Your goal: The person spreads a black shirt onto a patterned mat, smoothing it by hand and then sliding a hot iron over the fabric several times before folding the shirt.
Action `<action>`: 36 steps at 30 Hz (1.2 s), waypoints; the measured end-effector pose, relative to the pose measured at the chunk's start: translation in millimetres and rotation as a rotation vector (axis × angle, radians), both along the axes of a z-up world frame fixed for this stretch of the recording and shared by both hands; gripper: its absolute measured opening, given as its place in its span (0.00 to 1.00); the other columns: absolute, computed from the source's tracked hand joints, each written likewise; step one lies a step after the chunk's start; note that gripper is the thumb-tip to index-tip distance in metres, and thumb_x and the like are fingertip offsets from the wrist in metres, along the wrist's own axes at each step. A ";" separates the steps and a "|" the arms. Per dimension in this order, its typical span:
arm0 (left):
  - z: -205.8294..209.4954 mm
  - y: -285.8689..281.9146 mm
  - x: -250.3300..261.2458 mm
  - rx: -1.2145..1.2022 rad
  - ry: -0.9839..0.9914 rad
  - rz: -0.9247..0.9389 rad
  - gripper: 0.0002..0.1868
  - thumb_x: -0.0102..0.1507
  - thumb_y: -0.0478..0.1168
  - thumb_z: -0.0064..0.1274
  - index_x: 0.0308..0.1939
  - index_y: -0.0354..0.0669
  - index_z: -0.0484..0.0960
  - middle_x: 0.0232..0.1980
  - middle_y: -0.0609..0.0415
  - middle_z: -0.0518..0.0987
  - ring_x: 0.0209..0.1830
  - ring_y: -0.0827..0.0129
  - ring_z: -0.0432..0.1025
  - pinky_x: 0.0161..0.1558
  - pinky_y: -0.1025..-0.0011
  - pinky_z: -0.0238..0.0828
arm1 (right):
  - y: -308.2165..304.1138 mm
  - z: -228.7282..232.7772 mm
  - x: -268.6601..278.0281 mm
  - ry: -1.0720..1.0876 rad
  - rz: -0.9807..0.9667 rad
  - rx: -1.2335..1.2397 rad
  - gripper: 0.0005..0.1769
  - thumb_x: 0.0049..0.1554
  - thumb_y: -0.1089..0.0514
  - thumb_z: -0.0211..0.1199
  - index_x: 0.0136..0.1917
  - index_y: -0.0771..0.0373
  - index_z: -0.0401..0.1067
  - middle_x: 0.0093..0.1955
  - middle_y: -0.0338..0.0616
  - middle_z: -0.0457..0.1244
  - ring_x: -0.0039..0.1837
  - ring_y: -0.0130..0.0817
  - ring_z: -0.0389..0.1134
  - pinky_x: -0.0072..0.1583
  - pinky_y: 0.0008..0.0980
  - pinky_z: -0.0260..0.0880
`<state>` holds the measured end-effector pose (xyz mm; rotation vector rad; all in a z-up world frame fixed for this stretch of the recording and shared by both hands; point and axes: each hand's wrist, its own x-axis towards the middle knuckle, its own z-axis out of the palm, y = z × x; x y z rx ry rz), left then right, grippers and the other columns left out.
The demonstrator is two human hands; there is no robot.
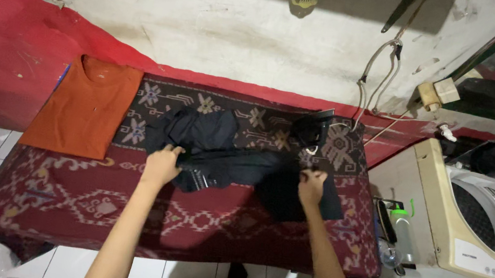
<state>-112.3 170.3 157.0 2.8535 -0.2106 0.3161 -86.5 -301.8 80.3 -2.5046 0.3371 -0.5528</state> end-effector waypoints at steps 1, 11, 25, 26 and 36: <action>-22.9 2.8 -2.6 0.032 0.112 0.003 0.22 0.50 0.43 0.64 0.49 0.48 0.86 0.46 0.44 0.84 0.43 0.50 0.79 0.44 0.56 0.76 | 11.1 -6.5 -7.1 0.131 0.023 0.175 0.19 0.57 0.62 0.65 0.62 0.58 0.69 0.65 0.56 0.60 0.63 0.54 0.63 0.61 0.53 0.64; -126.6 -47.3 -28.0 -0.142 0.554 -0.382 0.21 0.57 0.50 0.60 0.47 0.40 0.87 0.50 0.38 0.83 0.53 0.47 0.77 0.57 0.56 0.73 | 103.7 -5.7 28.8 0.710 0.352 1.780 0.36 0.61 0.47 0.61 0.78 0.55 0.54 0.82 0.53 0.43 0.75 0.59 0.49 0.66 0.80 0.52; -80.4 -275.2 15.9 -2.418 1.010 -0.488 0.18 0.71 0.44 0.49 0.57 0.34 0.84 0.56 0.46 0.81 0.55 0.58 0.76 0.60 0.63 0.72 | -5.6 89.7 86.0 -0.048 0.473 1.960 0.14 0.64 0.45 0.65 0.50 0.57 0.72 0.47 0.44 0.64 0.50 0.46 0.65 0.57 0.63 0.67; -73.1 -290.2 11.9 -2.484 1.099 -0.524 0.19 0.70 0.45 0.48 0.57 0.35 0.83 0.56 0.47 0.82 0.55 0.59 0.76 0.61 0.62 0.72 | -27.4 107.6 79.2 -0.117 0.361 1.936 0.11 0.60 0.45 0.64 0.47 0.53 0.72 0.45 0.39 0.63 0.49 0.43 0.66 0.56 0.62 0.67; -45.7 -350.7 -28.9 -2.159 1.290 -0.237 0.18 0.65 0.45 0.53 0.58 0.47 0.79 0.55 0.52 0.82 0.53 0.58 0.77 0.58 0.54 0.70 | -63.2 209.5 49.7 -0.777 0.558 1.315 0.13 0.62 0.60 0.63 0.60 0.64 0.74 0.57 0.39 0.66 0.61 0.31 0.65 0.62 0.28 0.63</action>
